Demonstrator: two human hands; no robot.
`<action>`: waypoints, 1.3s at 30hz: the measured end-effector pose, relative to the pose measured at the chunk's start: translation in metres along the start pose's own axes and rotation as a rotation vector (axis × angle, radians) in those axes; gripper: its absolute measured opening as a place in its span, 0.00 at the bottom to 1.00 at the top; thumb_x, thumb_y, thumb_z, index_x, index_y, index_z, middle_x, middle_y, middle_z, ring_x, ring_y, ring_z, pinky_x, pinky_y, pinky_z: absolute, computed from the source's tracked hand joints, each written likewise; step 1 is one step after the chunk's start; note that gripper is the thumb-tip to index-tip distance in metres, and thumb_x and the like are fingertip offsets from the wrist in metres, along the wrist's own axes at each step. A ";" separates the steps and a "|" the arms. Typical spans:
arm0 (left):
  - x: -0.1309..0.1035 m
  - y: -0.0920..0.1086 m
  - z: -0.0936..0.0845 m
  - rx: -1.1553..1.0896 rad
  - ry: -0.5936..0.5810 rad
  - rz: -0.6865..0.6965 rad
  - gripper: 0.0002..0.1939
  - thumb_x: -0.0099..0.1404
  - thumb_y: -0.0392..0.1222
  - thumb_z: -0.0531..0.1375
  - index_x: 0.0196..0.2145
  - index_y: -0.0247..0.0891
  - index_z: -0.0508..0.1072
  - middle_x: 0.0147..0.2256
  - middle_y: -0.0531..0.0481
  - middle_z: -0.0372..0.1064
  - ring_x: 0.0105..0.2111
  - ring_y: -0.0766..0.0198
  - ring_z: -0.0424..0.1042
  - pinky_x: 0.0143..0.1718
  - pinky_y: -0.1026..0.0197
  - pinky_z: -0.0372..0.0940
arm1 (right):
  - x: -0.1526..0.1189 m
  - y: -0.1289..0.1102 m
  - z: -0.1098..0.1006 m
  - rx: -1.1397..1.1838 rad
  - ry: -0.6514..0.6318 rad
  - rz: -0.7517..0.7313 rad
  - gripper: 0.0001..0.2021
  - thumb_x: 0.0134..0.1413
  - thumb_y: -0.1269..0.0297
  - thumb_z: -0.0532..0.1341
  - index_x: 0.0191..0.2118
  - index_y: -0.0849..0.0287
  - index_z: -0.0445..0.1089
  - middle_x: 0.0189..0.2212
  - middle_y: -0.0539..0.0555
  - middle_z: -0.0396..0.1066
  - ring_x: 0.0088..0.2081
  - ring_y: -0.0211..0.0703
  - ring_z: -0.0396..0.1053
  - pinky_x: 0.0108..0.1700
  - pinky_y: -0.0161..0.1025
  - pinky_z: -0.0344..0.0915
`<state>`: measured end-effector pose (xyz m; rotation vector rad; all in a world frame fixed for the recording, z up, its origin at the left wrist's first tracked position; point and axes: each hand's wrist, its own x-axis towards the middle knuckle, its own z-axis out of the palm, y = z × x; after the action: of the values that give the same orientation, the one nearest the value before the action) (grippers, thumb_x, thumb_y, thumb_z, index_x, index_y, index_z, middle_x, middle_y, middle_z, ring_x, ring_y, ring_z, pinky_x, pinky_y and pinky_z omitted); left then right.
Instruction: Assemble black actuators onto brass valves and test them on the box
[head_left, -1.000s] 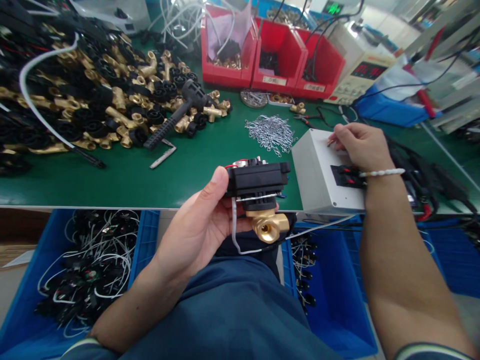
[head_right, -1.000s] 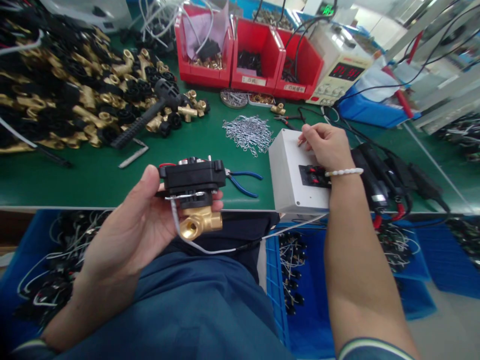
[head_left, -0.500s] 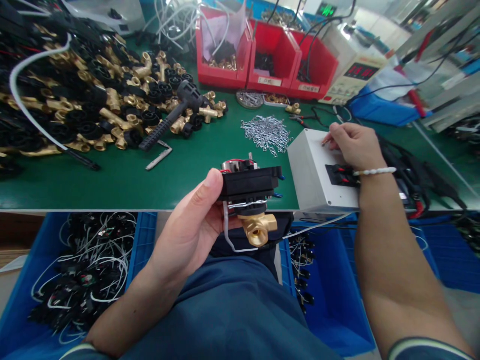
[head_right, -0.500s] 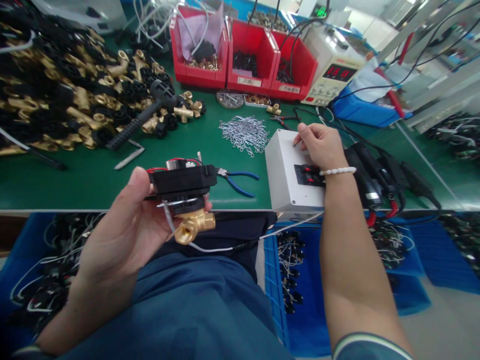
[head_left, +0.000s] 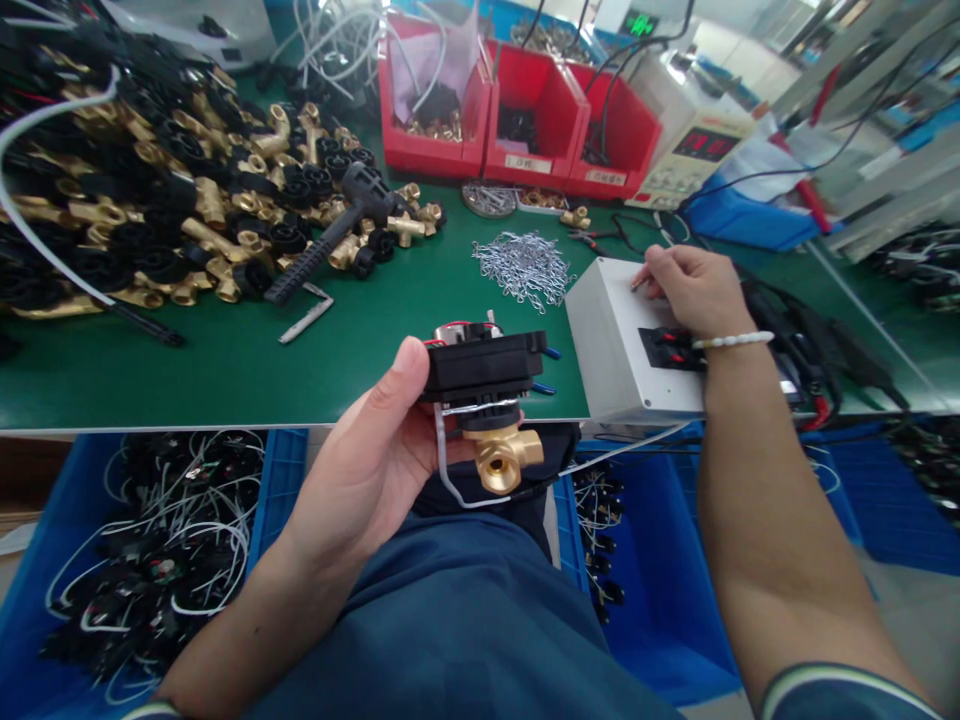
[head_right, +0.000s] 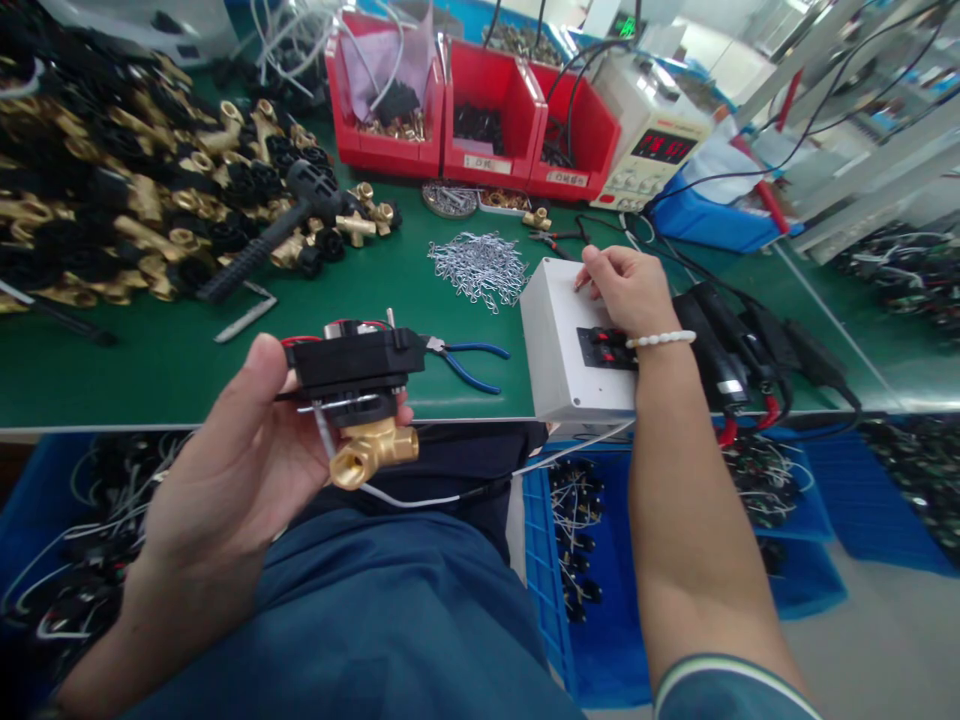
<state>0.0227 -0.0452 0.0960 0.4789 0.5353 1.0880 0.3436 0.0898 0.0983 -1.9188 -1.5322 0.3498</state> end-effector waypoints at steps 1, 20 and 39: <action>0.000 0.000 0.000 -0.004 0.000 0.000 0.16 0.71 0.54 0.62 0.44 0.41 0.83 0.42 0.50 0.82 0.38 0.56 0.83 0.41 0.54 0.80 | 0.000 -0.001 0.000 -0.001 -0.001 0.001 0.18 0.69 0.70 0.60 0.25 0.63 0.72 0.17 0.47 0.63 0.20 0.31 0.57 0.29 0.35 0.51; -0.004 -0.002 -0.002 0.203 0.042 0.101 0.20 0.61 0.47 0.72 0.49 0.43 0.78 0.44 0.53 0.80 0.42 0.63 0.81 0.45 0.64 0.76 | 0.002 0.004 -0.001 0.026 -0.019 -0.035 0.17 0.69 0.69 0.60 0.25 0.62 0.72 0.18 0.48 0.64 0.21 0.31 0.58 0.28 0.33 0.53; -0.014 -0.004 0.004 0.463 0.026 0.239 0.31 0.51 0.28 0.73 0.51 0.49 0.75 0.45 0.56 0.77 0.39 0.64 0.79 0.41 0.67 0.75 | 0.002 0.005 -0.001 0.073 -0.011 -0.031 0.17 0.68 0.65 0.61 0.25 0.61 0.72 0.22 0.51 0.70 0.24 0.32 0.63 0.31 0.32 0.57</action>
<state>0.0227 -0.0599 0.0995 0.9530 0.7725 1.2000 0.3488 0.0913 0.0958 -1.8375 -1.5338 0.3980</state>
